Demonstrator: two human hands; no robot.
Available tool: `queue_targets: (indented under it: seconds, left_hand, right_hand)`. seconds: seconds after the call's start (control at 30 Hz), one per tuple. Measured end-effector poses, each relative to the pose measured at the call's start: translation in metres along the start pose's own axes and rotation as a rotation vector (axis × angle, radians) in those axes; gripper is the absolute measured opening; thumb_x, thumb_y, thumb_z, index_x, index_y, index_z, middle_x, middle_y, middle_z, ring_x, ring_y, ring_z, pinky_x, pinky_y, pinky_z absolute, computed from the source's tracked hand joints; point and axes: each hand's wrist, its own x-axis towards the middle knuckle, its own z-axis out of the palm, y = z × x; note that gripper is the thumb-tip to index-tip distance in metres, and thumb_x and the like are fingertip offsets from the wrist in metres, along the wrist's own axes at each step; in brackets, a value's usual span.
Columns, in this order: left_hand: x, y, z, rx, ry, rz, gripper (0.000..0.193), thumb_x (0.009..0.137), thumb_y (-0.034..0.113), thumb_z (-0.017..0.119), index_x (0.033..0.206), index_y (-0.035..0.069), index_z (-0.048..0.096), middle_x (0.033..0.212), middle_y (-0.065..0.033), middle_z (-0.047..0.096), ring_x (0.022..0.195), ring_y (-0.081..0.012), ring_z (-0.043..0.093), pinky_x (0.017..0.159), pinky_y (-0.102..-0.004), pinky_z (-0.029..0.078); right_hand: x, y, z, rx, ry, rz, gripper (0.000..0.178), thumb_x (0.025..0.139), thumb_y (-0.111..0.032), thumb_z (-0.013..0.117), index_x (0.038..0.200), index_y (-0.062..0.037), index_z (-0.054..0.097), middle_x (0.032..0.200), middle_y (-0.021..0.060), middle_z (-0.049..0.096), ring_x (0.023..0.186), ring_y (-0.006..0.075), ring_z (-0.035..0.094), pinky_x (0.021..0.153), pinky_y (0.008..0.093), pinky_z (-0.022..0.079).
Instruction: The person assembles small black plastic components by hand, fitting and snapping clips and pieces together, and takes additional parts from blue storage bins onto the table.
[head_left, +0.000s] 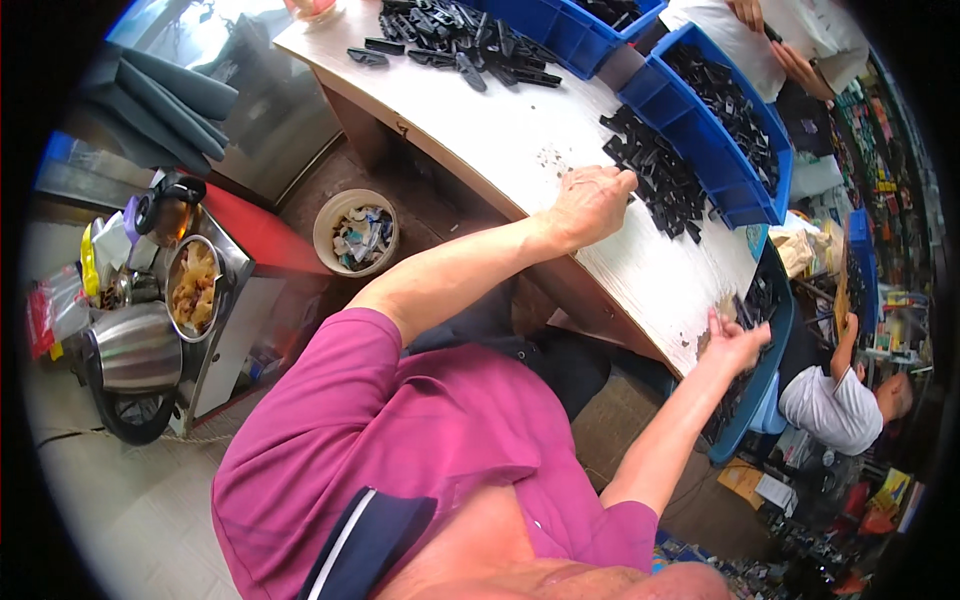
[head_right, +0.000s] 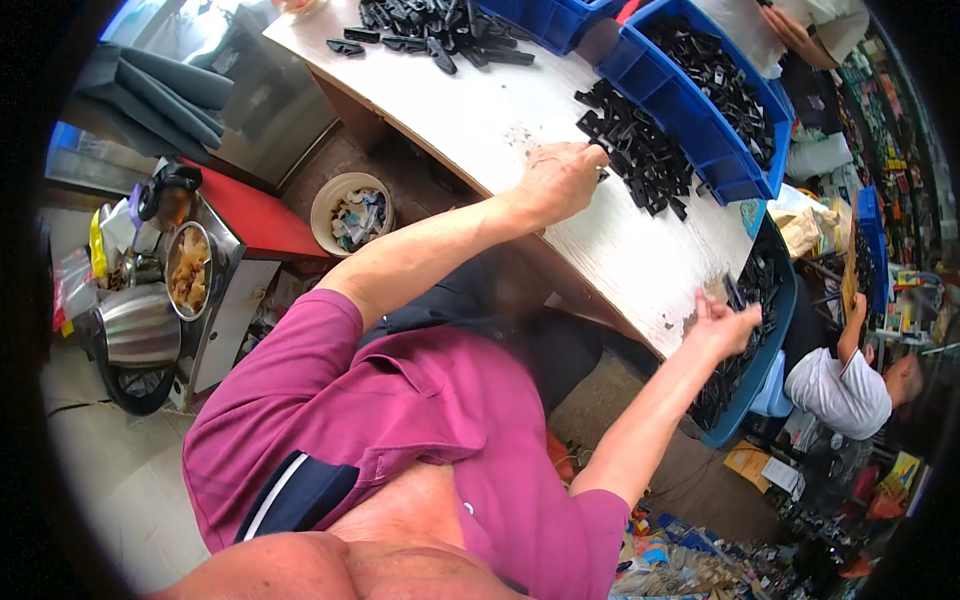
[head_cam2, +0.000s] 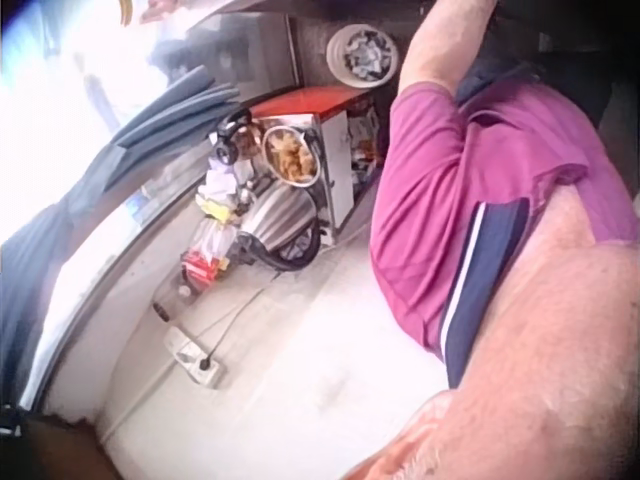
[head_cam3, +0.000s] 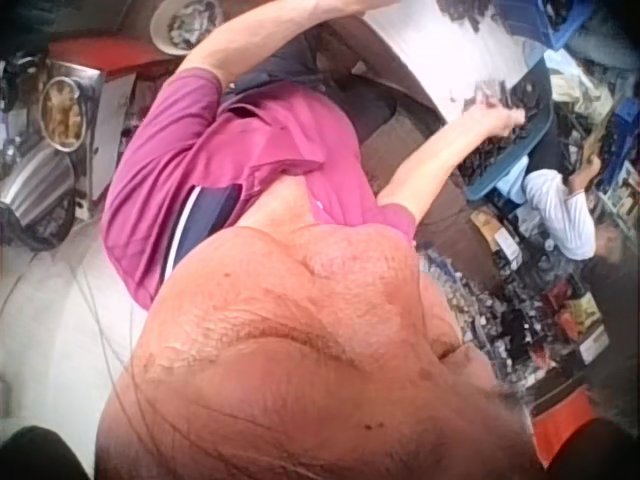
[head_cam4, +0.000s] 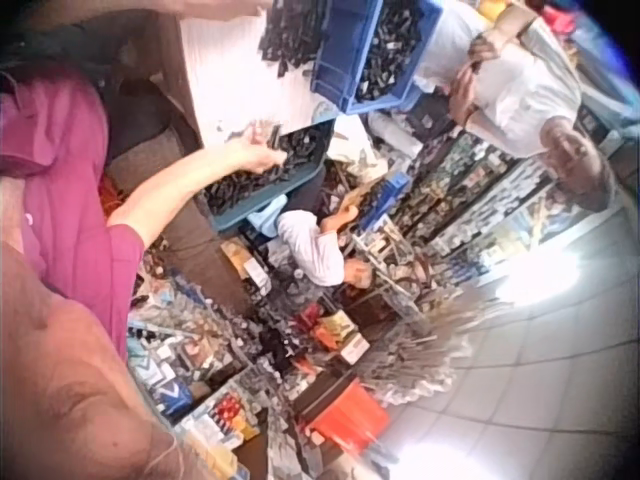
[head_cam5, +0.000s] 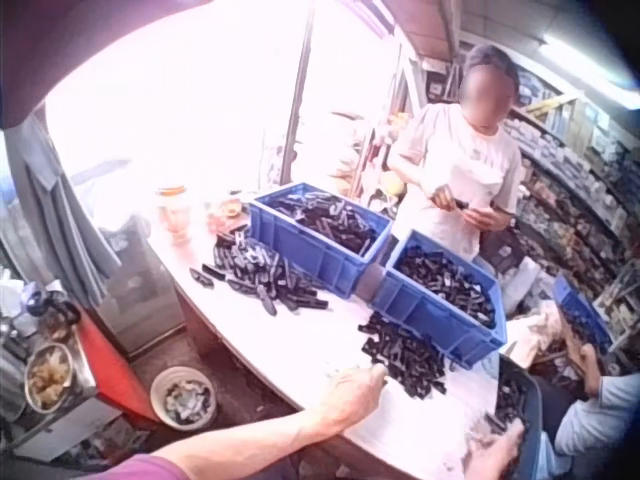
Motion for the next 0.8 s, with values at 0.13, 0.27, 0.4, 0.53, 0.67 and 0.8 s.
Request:
queue_targets:
  seconds: [0.13,0.27,0.4,0.53,0.67,0.8]
  left_hand:
    - [-0.002,0.007,-0.005,-0.444,0.084,-0.219,0.020,0.085,0.006,0.057,0.102,0.004,0.069,0.076,-0.0117,0.068,0.065,-0.0200,0.065,0.065,-0.0333,0.053]
    - [-0.007,0.034,0.008,-0.795,0.074,-0.229,0.028,0.083,0.000,0.059,0.110,0.002,0.066,0.069,-0.0021,0.060,0.063,-0.0097,0.056,0.062,-0.0272,0.049]
    - [-0.015,0.050,0.017,-0.701,0.087,-0.119,0.036,0.081,0.001,0.061,0.117,0.004,0.064,0.076,-0.0064,0.063,0.071,-0.0193,0.063,0.068,-0.0330,0.052]
    - [-0.022,0.047,0.024,-0.556,0.083,0.039,0.031,0.081,0.006,0.062,0.112,0.006,0.066,0.088,-0.0139,0.063,0.083,-0.0319,0.064,0.075,-0.0407,0.052]
    - [-0.028,0.048,0.010,-0.544,-0.057,0.044,0.027,0.081,0.011,0.063,0.107,0.008,0.067,0.091,-0.0140,0.061,0.090,-0.0330,0.062,0.079,-0.0431,0.051]
    - [-0.030,0.028,-0.030,-0.433,0.017,0.039,0.034,0.078,0.006,0.066,0.112,0.012,0.065,0.106,-0.0156,0.061,0.106,-0.0335,0.058,0.091,-0.0436,0.050]
  right_hand:
    - [-0.016,0.004,0.000,-0.059,-0.113,-0.044,0.053,0.093,-0.044,0.057,0.118,0.0022,0.050,0.055,0.0089,0.041,0.056,0.0239,0.053,0.069,0.0613,0.058]
    - [-0.075,0.034,0.025,-0.206,-0.672,0.175,0.054,0.091,-0.045,0.059,0.121,-0.0001,0.054,0.047,0.0036,0.039,0.046,0.0189,0.049,0.060,0.0504,0.058]
    - [-0.110,0.052,0.042,-0.356,-0.861,0.141,0.047,0.093,-0.045,0.063,0.099,0.0014,0.064,0.048,0.0000,0.042,0.042,0.0153,0.045,0.048,0.0348,0.051]
    - [-0.110,0.074,0.043,-0.231,-0.822,-0.017,0.038,0.094,-0.035,0.066,0.105,0.0019,0.066,0.076,0.0048,0.063,0.063,0.0144,0.058,0.059,0.0289,0.051]
    - [-0.108,0.074,0.035,-0.181,-0.857,-0.025,0.040,0.094,-0.034,0.065,0.111,0.0028,0.065,0.100,0.0077,0.065,0.089,0.0174,0.063,0.077,0.0294,0.053]
    - [-0.118,0.068,0.033,-0.168,-0.895,-0.003,0.036,0.096,-0.038,0.060,0.098,-0.0017,0.059,0.066,0.0014,0.053,0.059,0.0134,0.052,0.063,0.0357,0.056]
